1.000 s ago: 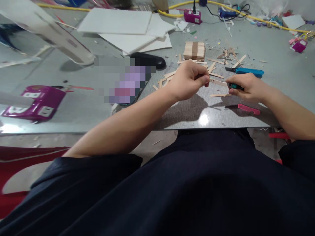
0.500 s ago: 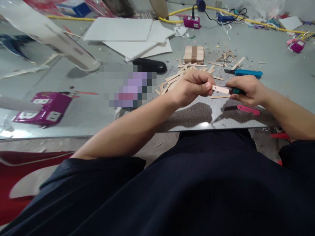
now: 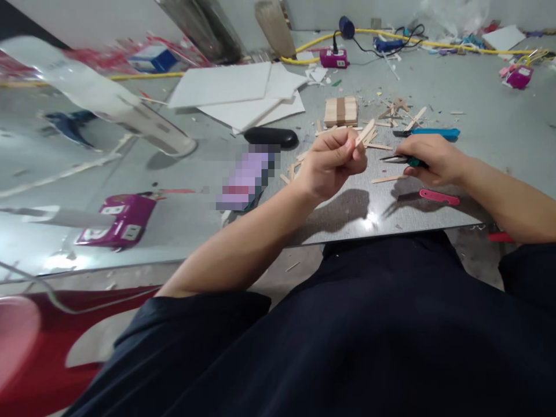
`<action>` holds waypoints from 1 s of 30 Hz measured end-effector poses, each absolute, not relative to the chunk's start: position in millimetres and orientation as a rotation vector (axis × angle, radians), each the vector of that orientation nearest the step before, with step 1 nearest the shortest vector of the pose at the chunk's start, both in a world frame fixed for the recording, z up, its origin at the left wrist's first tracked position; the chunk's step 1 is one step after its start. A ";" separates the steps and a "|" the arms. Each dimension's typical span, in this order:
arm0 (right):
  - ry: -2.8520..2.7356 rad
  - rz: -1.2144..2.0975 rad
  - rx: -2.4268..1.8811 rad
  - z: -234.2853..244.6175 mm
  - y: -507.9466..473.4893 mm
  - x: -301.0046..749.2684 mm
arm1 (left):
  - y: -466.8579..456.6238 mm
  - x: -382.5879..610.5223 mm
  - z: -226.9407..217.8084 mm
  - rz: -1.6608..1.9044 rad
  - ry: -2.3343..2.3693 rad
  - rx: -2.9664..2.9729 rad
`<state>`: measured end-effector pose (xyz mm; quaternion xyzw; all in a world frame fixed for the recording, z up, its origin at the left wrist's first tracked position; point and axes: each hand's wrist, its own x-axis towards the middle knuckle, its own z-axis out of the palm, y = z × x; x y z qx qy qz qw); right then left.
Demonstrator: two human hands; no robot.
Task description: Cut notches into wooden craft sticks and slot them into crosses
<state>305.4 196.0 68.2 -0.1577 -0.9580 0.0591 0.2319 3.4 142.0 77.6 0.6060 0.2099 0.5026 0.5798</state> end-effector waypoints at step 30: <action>-2.711 0.324 -0.388 86.5 184.4 303.2 | 142.4 -14.3 77.4 1.141 0.669 1.902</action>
